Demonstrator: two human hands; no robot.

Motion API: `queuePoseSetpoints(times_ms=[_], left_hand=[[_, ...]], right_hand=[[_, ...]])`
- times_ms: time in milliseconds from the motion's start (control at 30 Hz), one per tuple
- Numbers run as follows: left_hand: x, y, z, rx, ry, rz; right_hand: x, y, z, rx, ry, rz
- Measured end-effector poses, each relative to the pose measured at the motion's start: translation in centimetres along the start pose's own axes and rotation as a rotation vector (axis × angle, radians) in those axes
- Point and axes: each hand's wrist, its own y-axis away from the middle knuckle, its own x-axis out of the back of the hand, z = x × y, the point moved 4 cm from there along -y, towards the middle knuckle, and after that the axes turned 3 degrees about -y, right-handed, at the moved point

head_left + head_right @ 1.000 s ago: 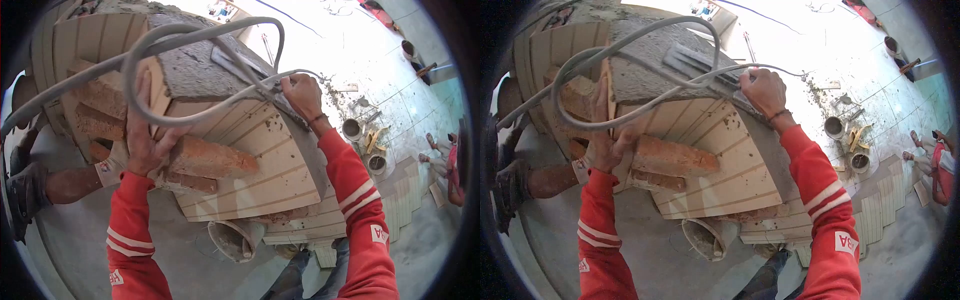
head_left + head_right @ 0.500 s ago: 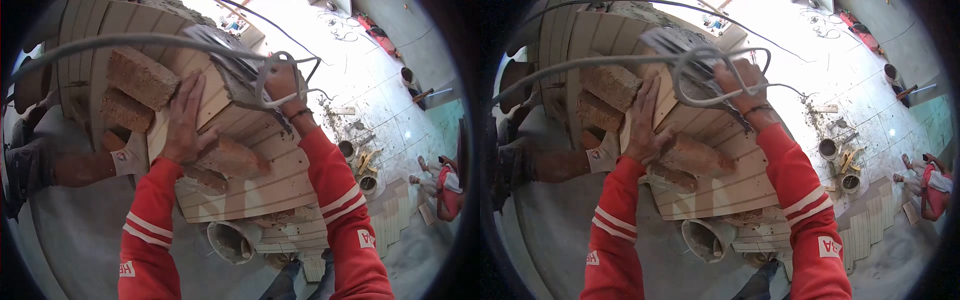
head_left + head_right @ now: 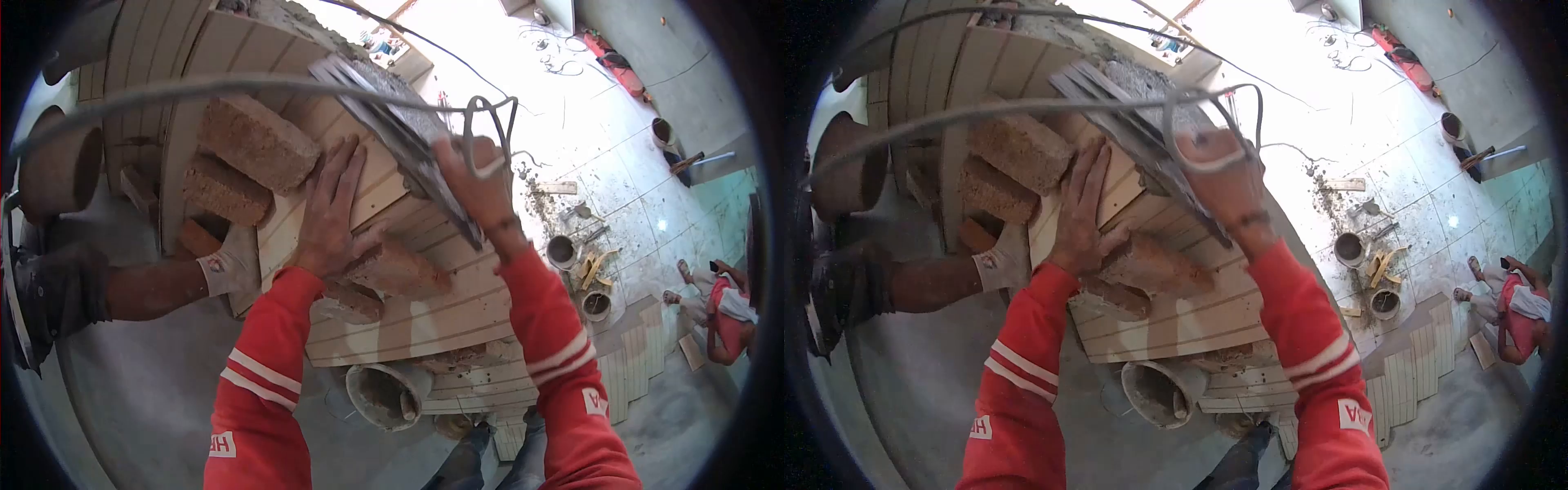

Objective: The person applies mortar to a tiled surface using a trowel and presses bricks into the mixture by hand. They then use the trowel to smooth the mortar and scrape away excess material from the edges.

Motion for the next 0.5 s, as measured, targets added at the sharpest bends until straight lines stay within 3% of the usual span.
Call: queuePoseSetpoints(times_ms=[33, 100, 233, 300, 500], left_hand=[[0.1, -0.1, 0.0, -0.010, 0.001, 0.006], [0.2, -0.2, 0.0, 0.036, 0.040, -0.044], [0.6, -0.6, 0.2, 0.042, -0.027, -0.082], [0.1, -0.3, -0.2, 0.010, 0.086, -0.032], [-0.5, 0.6, -0.9, 0.040, -0.062, -0.084]], right_hand=[[0.4, 1.1, 0.8, 0.003, 0.005, 0.010], [0.7, 1.8, 2.8, -0.288, -0.033, -0.102], [0.3, -2.1, 1.3, -0.352, 0.040, -0.095], [0.0, -3.9, -0.8, -0.415, 0.003, -0.160], [-6.0, -12.4, 1.8, -0.462, 0.106, -0.136]])
